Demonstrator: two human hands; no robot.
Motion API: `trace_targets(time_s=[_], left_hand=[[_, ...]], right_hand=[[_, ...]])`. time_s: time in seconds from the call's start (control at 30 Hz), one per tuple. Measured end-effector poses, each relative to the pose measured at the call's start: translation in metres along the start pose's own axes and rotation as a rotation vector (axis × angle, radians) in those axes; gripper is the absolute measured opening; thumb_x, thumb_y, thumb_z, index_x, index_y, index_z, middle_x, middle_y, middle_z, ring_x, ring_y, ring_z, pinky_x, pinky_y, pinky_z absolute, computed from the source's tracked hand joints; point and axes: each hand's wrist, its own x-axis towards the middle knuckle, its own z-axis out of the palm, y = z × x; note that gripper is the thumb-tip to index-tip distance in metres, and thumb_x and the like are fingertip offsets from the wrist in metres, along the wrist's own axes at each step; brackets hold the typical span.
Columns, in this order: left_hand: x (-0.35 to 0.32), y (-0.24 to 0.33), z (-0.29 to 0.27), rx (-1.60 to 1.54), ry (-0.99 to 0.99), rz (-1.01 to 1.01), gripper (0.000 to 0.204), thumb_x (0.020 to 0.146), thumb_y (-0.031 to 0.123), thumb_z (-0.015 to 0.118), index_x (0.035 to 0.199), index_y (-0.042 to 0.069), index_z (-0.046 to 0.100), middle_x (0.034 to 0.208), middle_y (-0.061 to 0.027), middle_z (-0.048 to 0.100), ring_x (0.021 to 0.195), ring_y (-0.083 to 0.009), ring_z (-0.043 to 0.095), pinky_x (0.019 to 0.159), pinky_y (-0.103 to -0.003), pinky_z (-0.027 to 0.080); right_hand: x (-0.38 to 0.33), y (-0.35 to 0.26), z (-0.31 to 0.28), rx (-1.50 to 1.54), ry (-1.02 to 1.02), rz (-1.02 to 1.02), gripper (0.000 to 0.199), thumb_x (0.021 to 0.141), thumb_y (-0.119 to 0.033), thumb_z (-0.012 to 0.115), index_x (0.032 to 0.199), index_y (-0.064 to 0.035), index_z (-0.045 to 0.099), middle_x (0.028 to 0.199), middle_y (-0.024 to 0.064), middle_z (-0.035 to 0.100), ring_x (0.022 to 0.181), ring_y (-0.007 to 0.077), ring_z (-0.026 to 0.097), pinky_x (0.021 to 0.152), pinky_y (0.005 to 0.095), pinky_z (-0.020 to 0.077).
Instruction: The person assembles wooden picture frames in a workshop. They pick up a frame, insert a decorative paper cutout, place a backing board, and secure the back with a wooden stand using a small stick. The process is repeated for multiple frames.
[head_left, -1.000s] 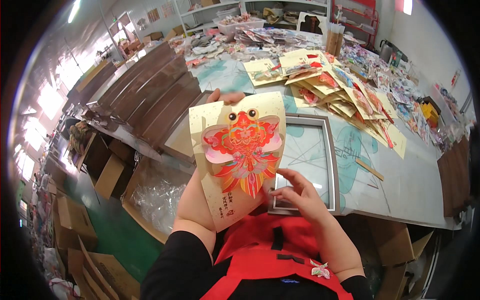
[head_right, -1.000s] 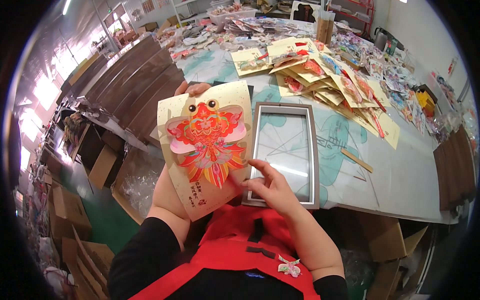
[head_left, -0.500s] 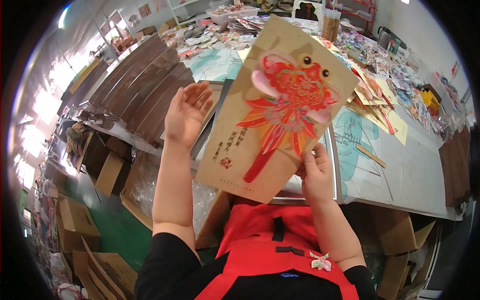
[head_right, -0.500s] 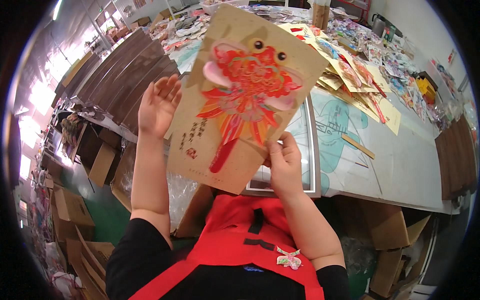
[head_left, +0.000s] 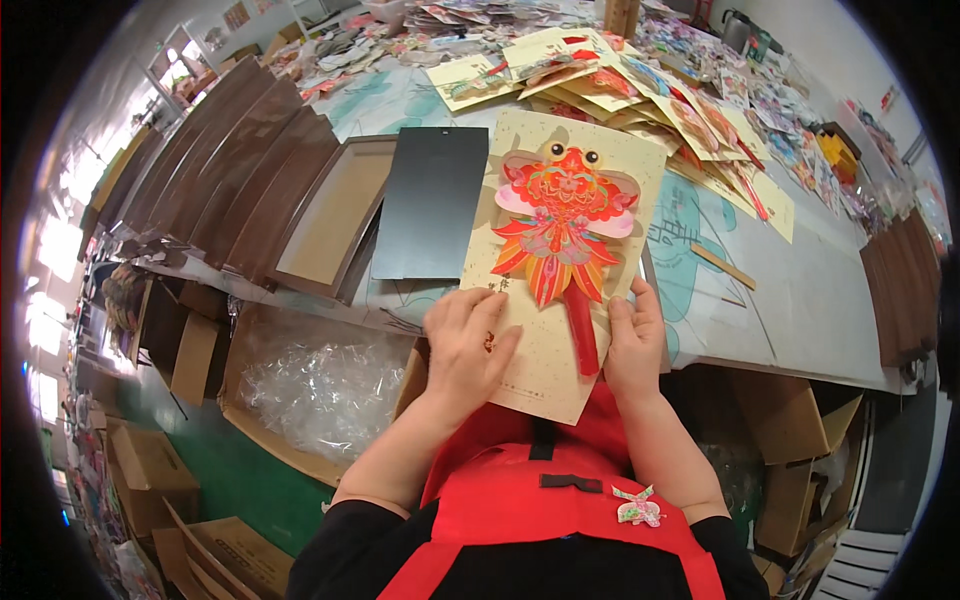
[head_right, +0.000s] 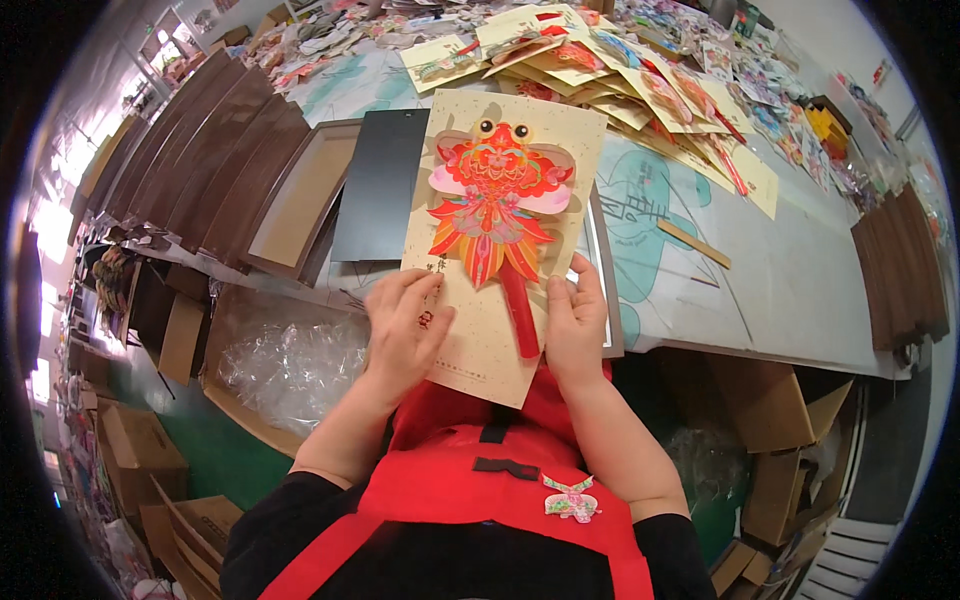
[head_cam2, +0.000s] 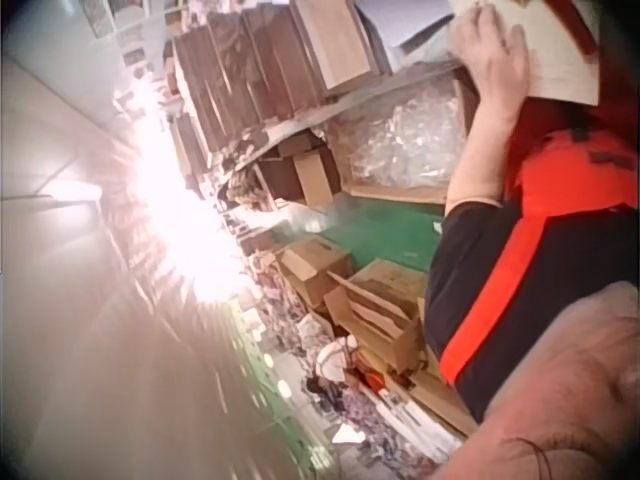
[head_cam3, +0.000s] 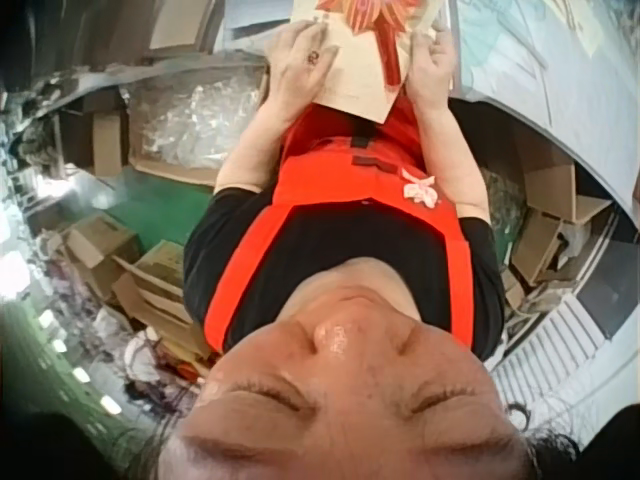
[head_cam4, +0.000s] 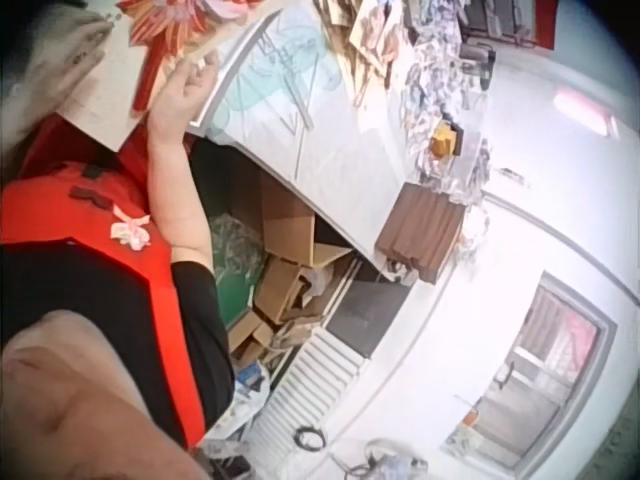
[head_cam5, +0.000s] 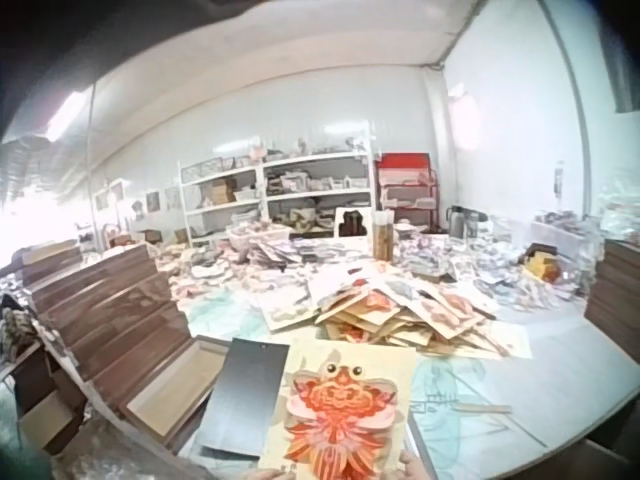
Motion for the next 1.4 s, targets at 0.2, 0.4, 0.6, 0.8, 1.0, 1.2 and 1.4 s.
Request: trace_targets(time_s=[0.2, 0.4, 0.6, 0.8, 1.0, 1.2, 1.4], left_hand=[[0.004, 0.026, 0.032, -0.062, -0.058, -0.162, 0.054, 0.069, 0.029, 0.074, 0.109, 0.002, 0.05, 0.113, -0.0174, 0.046, 0.108, -0.0336, 0.042, 0.092, -0.043, 0.032], [-0.008, 0.024, 0.044, -0.247, -0.133, -0.228, 0.031, 0.08, 0.012, 0.063, 0.105, 0.001, 0.047, 0.084, -0.0147, 0.058, 0.076, -0.0293, 0.057, 0.067, -0.037, 0.045], [-0.015, 0.021, 0.016, -0.631, -0.362, -0.526, 0.024, 0.093, 0.015, 0.049, 0.112, 0.001, 0.045, 0.082, -0.0166, 0.059, 0.074, -0.0241, 0.06, 0.066, -0.032, 0.045], [-0.044, 0.012, -0.013, -0.678, -0.426, -0.641, 0.018, 0.095, 0.015, 0.045, 0.103, 0.0, 0.051, 0.073, -0.0065, 0.052, 0.066, -0.0113, 0.048, 0.062, -0.027, 0.042], [-0.079, -0.012, -0.035, -0.608, -0.46, -0.768, 0.021, 0.095, 0.016, 0.043, 0.094, 0.001, 0.058, 0.075, -0.0104, 0.057, 0.07, -0.0178, 0.055, 0.065, -0.031, 0.045], [-0.116, -0.098, -0.09, -0.015, -0.297, -0.914, 0.024, 0.09, 0.021, 0.051, 0.1, 0.001, 0.059, 0.099, -0.0164, 0.062, 0.093, -0.0298, 0.059, 0.079, -0.038, 0.045], [-0.109, -0.116, -0.087, 0.528, -0.103, -0.511, 0.043, 0.086, 0.018, 0.058, 0.122, -0.004, 0.046, 0.12, -0.0226, 0.052, 0.11, -0.0346, 0.051, 0.094, -0.04, 0.038]], right_hand=[[-0.015, 0.009, 0.002, -0.087, -0.008, -0.026, 0.034, 0.095, -0.003, 0.039, 0.128, 0.0027, 0.034, 0.103, 0.0129, 0.061, 0.091, 0.0121, 0.06, 0.076, 0.0233, 0.048], [-0.018, 0.01, 0.002, -0.095, 0.018, -0.007, 0.034, 0.094, -0.003, 0.038, 0.128, 0.0033, 0.034, 0.108, 0.0147, 0.059, 0.093, 0.013, 0.059, 0.078, 0.0241, 0.048], [-0.007, 0.003, 0.001, 0.122, 0.1, 0.161, 0.034, 0.093, -0.002, 0.039, 0.127, 0.0034, 0.036, 0.109, 0.0151, 0.059, 0.094, 0.0148, 0.06, 0.079, 0.0261, 0.049], [-0.004, 0.007, 0.0, 0.16, 0.085, 0.103, 0.033, 0.094, -0.003, 0.041, 0.126, 0.0039, 0.038, 0.11, 0.0138, 0.058, 0.094, 0.015, 0.06, 0.08, 0.0267, 0.0495], [0.007, 0.001, -0.003, 0.192, 0.073, 0.025, 0.034, 0.093, -0.003, 0.042, 0.126, 0.0037, 0.04, 0.113, 0.013, 0.057, 0.098, 0.0143, 0.059, 0.082, 0.0271, 0.0487], [0.016, -0.007, -0.019, 0.175, 0.152, -0.032, 0.034, 0.093, -0.002, 0.042, 0.126, 0.0031, 0.041, 0.113, 0.0119, 0.058, 0.098, 0.0144, 0.059, 0.084, 0.0273, 0.0477], [0.016, -0.014, -0.019, 0.191, 0.079, -0.057, 0.035, 0.093, -0.003, 0.044, 0.128, 0.0025, 0.04, 0.111, 0.012, 0.059, 0.097, 0.015, 0.06, 0.084, 0.0286, 0.0487]])
